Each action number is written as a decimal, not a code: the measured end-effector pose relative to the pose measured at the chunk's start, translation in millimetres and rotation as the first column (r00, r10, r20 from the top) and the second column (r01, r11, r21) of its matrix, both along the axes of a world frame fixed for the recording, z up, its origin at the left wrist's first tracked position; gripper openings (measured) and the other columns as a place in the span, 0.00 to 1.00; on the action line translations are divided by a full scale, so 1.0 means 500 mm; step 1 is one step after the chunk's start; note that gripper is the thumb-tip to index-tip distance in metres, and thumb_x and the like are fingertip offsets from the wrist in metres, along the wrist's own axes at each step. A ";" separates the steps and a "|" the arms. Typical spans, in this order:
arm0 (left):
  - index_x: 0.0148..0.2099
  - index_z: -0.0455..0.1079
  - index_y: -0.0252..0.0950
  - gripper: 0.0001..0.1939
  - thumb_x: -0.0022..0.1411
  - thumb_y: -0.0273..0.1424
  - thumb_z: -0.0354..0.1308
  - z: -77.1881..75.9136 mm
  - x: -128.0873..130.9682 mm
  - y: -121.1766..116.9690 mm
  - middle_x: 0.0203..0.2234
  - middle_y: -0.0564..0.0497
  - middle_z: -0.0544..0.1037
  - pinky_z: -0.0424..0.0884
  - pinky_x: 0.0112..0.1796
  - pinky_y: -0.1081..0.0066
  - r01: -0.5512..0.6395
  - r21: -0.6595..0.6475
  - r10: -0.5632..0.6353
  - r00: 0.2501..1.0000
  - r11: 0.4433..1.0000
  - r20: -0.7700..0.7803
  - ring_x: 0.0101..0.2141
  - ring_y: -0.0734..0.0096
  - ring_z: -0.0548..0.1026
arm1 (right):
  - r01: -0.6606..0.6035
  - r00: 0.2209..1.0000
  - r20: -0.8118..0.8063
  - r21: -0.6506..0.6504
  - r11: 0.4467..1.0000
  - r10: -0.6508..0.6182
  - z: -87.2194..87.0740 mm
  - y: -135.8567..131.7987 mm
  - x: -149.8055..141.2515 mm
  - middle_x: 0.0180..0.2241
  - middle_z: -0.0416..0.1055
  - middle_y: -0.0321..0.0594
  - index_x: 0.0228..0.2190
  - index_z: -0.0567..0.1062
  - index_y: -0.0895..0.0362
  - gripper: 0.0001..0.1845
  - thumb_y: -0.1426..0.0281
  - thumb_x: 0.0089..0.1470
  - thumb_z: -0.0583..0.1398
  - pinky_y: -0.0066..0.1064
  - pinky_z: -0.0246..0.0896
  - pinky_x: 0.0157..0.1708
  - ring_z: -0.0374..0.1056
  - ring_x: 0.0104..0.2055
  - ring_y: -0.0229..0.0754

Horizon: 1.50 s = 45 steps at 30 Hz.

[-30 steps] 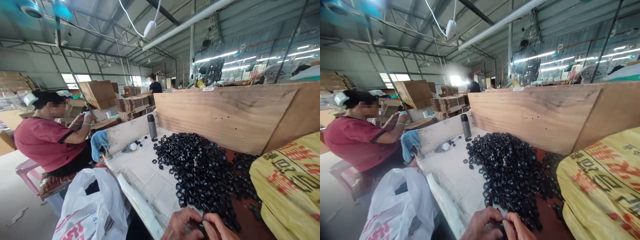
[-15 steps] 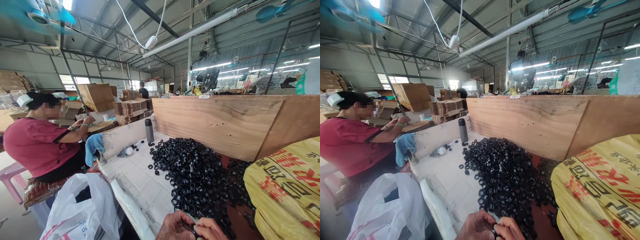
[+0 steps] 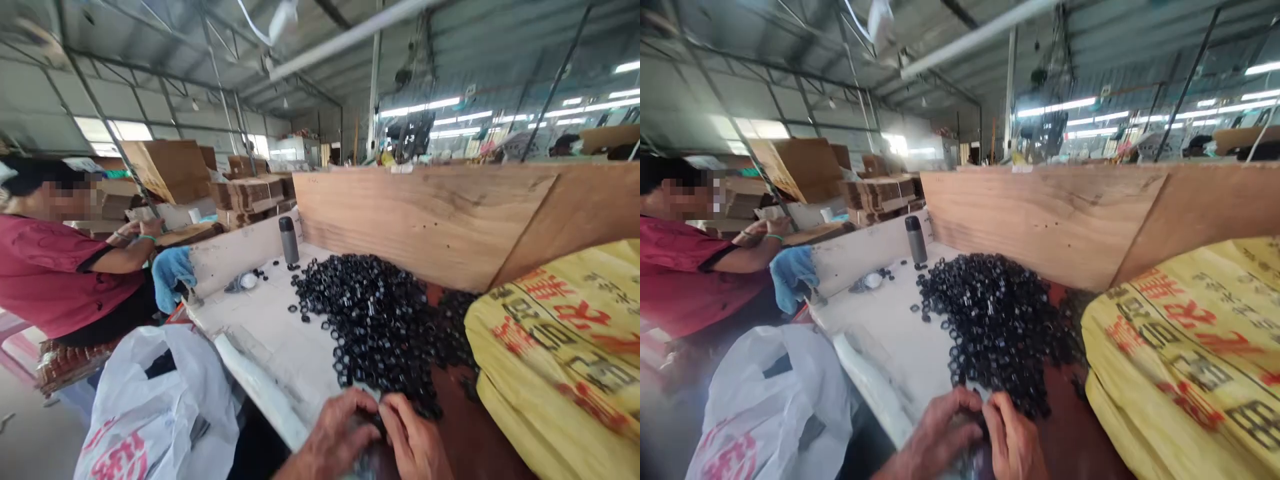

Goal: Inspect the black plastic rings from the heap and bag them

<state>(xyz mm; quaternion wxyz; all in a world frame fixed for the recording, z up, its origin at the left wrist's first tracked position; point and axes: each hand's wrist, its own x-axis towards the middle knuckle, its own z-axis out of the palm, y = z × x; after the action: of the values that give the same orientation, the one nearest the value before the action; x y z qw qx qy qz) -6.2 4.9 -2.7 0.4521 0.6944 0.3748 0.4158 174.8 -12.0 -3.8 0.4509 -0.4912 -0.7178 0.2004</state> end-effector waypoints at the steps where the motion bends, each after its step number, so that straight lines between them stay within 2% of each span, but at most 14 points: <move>1: 0.45 0.75 0.40 0.11 0.60 0.36 0.64 0.010 0.003 -0.003 0.38 0.48 0.80 0.73 0.45 0.66 0.008 -0.013 -0.007 1.000 1.000 0.021 0.40 0.62 0.78 | -0.003 1.000 0.009 -0.024 1.000 0.003 0.018 -0.005 0.005 0.21 0.73 0.34 0.32 0.71 0.51 0.16 0.59 0.67 0.50 0.25 0.66 0.23 0.72 0.21 0.40; 5: 0.47 0.72 0.35 0.15 0.61 0.38 0.64 0.018 0.012 -0.001 0.38 0.46 0.81 0.75 0.44 0.64 0.042 -0.210 -0.003 0.983 0.977 0.185 0.38 0.64 0.79 | -0.119 0.993 0.003 -0.135 0.984 0.121 0.048 -0.009 0.019 0.27 0.74 0.37 0.42 0.71 0.54 0.10 0.62 0.65 0.54 0.27 0.66 0.28 0.72 0.26 0.40; 13: 0.47 0.72 0.36 0.13 0.62 0.36 0.64 0.013 0.010 -0.001 0.42 0.47 0.78 0.75 0.46 0.65 0.012 -0.140 0.011 0.986 0.990 0.164 0.40 0.67 0.77 | -0.064 0.988 0.129 -0.161 0.985 0.085 0.036 -0.008 0.017 0.20 0.67 0.34 0.26 0.71 0.54 0.18 0.64 0.67 0.52 0.28 0.57 0.25 0.64 0.22 0.37; 16: 0.47 0.72 0.35 0.14 0.62 0.37 0.64 0.021 0.010 0.001 0.42 0.46 0.78 0.75 0.47 0.63 0.010 -0.194 0.029 0.980 0.981 0.196 0.41 0.65 0.78 | -0.097 0.993 0.045 -0.163 0.982 0.105 0.042 -0.010 0.019 0.26 0.70 0.36 0.37 0.72 0.55 0.09 0.65 0.65 0.55 0.29 0.62 0.31 0.67 0.27 0.39; 19: 0.47 0.71 0.35 0.15 0.62 0.37 0.64 0.025 0.008 0.002 0.41 0.45 0.79 0.75 0.47 0.62 0.019 -0.215 0.027 0.977 0.976 0.211 0.42 0.64 0.78 | -0.142 0.990 -0.010 -0.132 0.981 0.142 0.045 -0.010 0.022 0.35 0.74 0.40 0.45 0.72 0.54 0.10 0.67 0.64 0.55 0.31 0.66 0.38 0.70 0.34 0.42; 22: 0.46 0.72 0.35 0.13 0.63 0.35 0.63 0.023 0.007 0.000 0.41 0.46 0.79 0.76 0.46 0.63 0.021 -0.152 0.006 0.984 0.988 0.177 0.41 0.64 0.78 | -0.115 0.993 -0.001 -0.161 0.980 0.117 0.045 -0.009 0.022 0.31 0.73 0.38 0.39 0.73 0.54 0.08 0.67 0.64 0.54 0.30 0.64 0.33 0.69 0.30 0.40; 27: 0.47 0.72 0.38 0.08 0.65 0.30 0.60 0.016 0.007 -0.006 0.44 0.46 0.79 0.73 0.50 0.62 0.001 0.142 -0.005 1.000 0.990 0.026 0.46 0.64 0.77 | -0.039 0.999 -0.018 -0.277 0.960 0.035 0.045 -0.009 0.012 0.20 0.63 0.31 0.24 0.67 0.54 0.16 0.65 0.64 0.54 0.27 0.55 0.24 0.60 0.23 0.36; 30: 0.48 0.71 0.38 0.10 0.64 0.32 0.61 0.016 0.009 -0.005 0.42 0.46 0.79 0.75 0.47 0.63 -0.010 0.011 0.010 0.998 1.000 0.064 0.43 0.65 0.78 | -0.017 1.000 -0.019 -0.306 0.952 0.011 0.048 -0.008 0.011 0.18 0.59 0.30 0.21 0.64 0.54 0.20 0.62 0.64 0.55 0.26 0.53 0.23 0.58 0.22 0.36; 34: 0.47 0.70 0.36 0.13 0.61 0.33 0.65 0.015 0.010 0.001 0.40 0.47 0.79 0.76 0.44 0.65 0.007 -0.211 0.038 0.977 0.977 0.208 0.39 0.67 0.78 | -0.067 0.997 -0.060 -0.202 0.977 0.056 0.051 -0.008 0.017 0.27 0.69 0.35 0.35 0.72 0.55 0.09 0.63 0.63 0.56 0.27 0.62 0.30 0.66 0.28 0.38; 37: 0.45 0.71 0.36 0.09 0.63 0.31 0.63 0.011 0.008 0.002 0.42 0.46 0.79 0.75 0.46 0.63 0.022 -0.108 -0.001 0.982 0.994 0.189 0.42 0.65 0.78 | -0.085 0.996 -0.050 -0.180 0.980 0.077 0.047 -0.007 0.018 0.26 0.70 0.35 0.37 0.72 0.54 0.08 0.65 0.64 0.55 0.29 0.64 0.32 0.68 0.28 0.39; 39: 0.45 0.73 0.37 0.08 0.63 0.30 0.62 0.008 0.007 0.001 0.45 0.45 0.79 0.73 0.49 0.62 0.027 0.032 -0.031 0.993 0.999 0.111 0.46 0.63 0.77 | -0.047 0.998 -0.057 -0.251 0.967 0.033 0.045 -0.006 0.017 0.20 0.67 0.32 0.32 0.71 0.54 0.11 0.65 0.65 0.54 0.27 0.62 0.28 0.66 0.23 0.38; 41: 0.45 0.74 0.37 0.08 0.63 0.30 0.63 0.009 0.008 0.000 0.45 0.45 0.79 0.73 0.50 0.62 0.053 0.073 -0.058 0.996 0.996 0.073 0.47 0.63 0.77 | -0.021 0.996 -0.084 -0.320 0.947 -0.006 0.046 -0.005 0.017 0.17 0.64 0.30 0.29 0.70 0.53 0.14 0.64 0.66 0.52 0.26 0.60 0.24 0.64 0.20 0.37; 43: 0.44 0.73 0.36 0.08 0.63 0.31 0.63 0.013 0.009 0.002 0.43 0.45 0.79 0.74 0.47 0.63 0.061 -0.056 -0.052 0.986 0.997 0.161 0.44 0.64 0.78 | -0.049 0.994 -0.104 -0.304 0.951 0.017 0.049 -0.005 0.020 0.20 0.67 0.31 0.34 0.72 0.54 0.12 0.64 0.66 0.52 0.26 0.62 0.25 0.66 0.22 0.37; 45: 0.44 0.72 0.35 0.10 0.62 0.33 0.64 0.017 0.009 0.004 0.41 0.46 0.79 0.75 0.45 0.64 0.081 -0.224 -0.014 0.959 0.971 0.284 0.41 0.65 0.78 | -0.116 0.991 -0.090 -0.193 0.974 0.100 0.050 -0.005 0.023 0.29 0.72 0.37 0.43 0.73 0.54 0.10 0.66 0.65 0.53 0.28 0.66 0.33 0.70 0.30 0.40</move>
<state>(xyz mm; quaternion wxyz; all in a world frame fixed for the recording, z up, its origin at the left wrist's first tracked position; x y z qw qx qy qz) -1.6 6.9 6.0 0.5891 0.5792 0.3364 0.4520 186.3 -14.5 21.3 0.4165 -0.4854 -0.7014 0.3147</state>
